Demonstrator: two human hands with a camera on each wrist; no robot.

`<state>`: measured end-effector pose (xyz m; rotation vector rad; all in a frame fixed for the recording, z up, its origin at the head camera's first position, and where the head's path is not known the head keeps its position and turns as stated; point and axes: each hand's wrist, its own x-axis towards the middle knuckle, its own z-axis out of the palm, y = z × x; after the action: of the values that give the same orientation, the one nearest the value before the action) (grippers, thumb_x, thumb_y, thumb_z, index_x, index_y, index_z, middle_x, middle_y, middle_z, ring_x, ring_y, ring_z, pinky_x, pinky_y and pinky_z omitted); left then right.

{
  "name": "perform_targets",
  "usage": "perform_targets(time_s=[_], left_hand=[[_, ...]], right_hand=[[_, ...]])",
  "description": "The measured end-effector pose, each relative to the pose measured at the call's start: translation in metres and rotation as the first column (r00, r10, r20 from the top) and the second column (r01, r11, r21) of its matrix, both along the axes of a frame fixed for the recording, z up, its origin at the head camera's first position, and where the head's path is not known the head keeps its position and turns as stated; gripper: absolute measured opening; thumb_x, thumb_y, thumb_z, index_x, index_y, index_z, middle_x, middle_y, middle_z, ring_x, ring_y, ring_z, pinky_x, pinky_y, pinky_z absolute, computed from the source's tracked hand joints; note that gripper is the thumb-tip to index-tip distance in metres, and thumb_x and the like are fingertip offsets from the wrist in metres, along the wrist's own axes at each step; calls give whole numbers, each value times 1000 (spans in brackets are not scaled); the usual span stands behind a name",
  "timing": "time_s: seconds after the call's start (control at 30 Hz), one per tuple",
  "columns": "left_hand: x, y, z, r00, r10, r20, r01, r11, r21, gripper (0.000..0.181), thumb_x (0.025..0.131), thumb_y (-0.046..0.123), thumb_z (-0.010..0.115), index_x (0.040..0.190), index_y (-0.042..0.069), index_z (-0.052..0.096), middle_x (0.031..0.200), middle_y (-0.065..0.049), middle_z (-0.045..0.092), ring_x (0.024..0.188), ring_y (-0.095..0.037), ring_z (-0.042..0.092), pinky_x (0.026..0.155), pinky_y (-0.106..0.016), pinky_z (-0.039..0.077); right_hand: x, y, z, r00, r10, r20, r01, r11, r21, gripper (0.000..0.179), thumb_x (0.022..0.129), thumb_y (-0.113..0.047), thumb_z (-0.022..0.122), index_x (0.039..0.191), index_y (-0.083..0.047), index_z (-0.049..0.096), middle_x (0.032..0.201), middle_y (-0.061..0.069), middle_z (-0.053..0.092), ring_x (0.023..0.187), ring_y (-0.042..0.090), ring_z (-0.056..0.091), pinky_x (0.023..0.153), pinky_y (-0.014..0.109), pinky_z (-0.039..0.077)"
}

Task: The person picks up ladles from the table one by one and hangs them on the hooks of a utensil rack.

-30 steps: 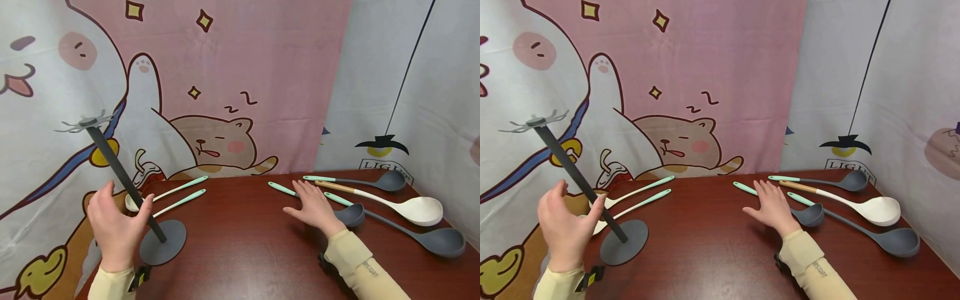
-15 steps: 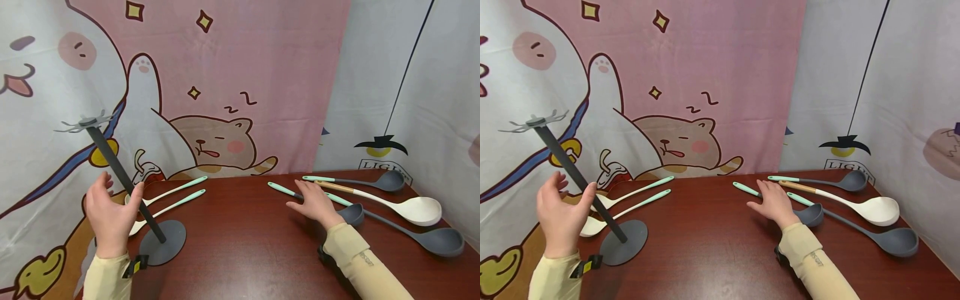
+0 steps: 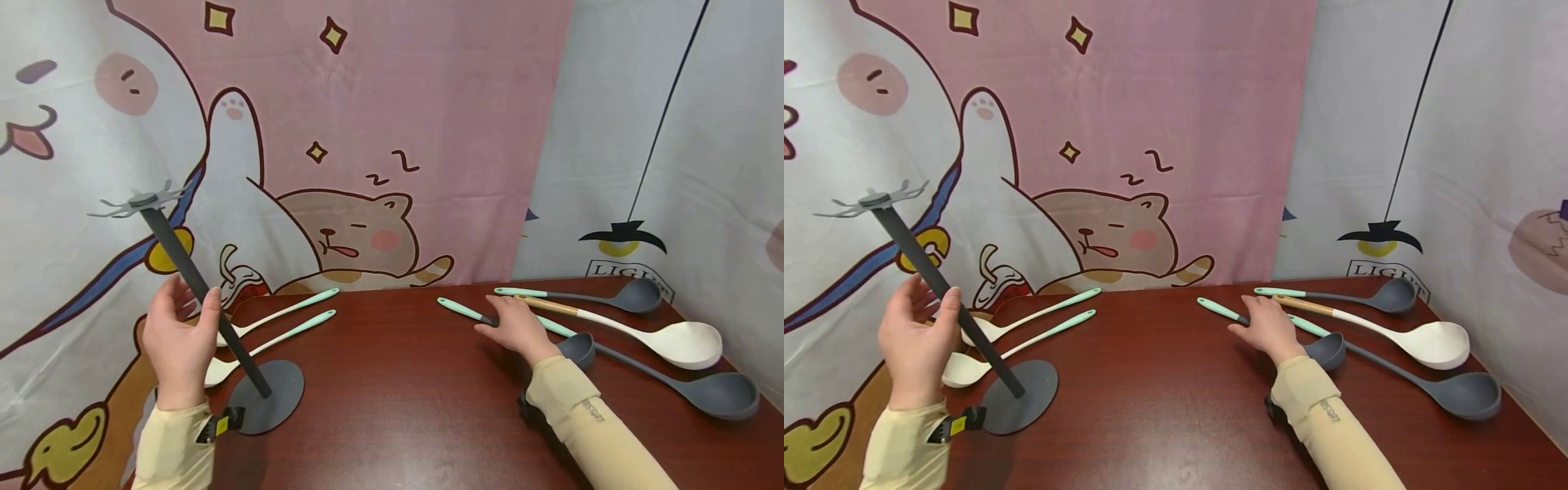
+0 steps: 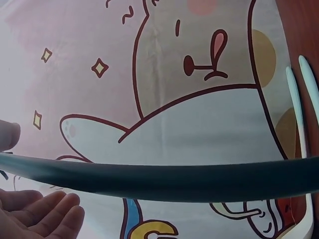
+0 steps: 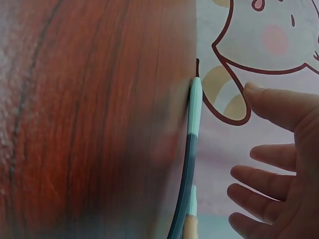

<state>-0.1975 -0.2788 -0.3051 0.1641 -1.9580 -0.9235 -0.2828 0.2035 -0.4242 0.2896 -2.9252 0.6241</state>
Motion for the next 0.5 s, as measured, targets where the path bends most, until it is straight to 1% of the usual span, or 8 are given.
perform_targets(time_s=[0.13,0.23,0.3,0.37,0.5], left_hand=[[-2,1,2,1000,-7,2,7,999,39,50,91,32,71,136,12,60,117,-9,67,94,-5,59,83,-14,44],[-3,2,3,1000,-7,13,6,998,64,46,93,31,69,133,11,62,114,-10,67,89,4,55,80,-14,44],[-5,2,3,1000,-3,20,1,997,76,43,94,31,67,131,9,63,112,-9,67,86,5,54,78,-13,44],[-6,2,3,1000,-5,23,3,996,93,40,95,30,66,128,8,65,107,-6,67,83,5,55,76,-13,43],[-8,1,3,1000,-20,8,19,992,124,34,96,30,64,121,6,69,93,8,64,75,3,57,71,-13,43]], right_hand=[[-4,1,-2,1000,-8,17,8,1000,-1,71,89,-37,73,140,6,49,139,30,48,131,51,39,104,62,35],[-6,2,-3,999,-13,30,14,1000,-4,70,89,-36,73,140,6,49,139,30,49,131,51,39,104,62,35],[-7,2,-4,999,-17,38,17,1000,-7,69,89,-36,73,139,6,49,138,30,49,131,51,39,104,62,35],[-8,3,-4,999,-21,47,21,1000,-13,69,89,-36,73,139,6,49,138,31,50,131,51,39,103,62,35],[-9,2,-5,998,-24,62,25,999,-23,69,89,-35,72,139,7,49,138,30,50,131,51,38,104,62,35]])
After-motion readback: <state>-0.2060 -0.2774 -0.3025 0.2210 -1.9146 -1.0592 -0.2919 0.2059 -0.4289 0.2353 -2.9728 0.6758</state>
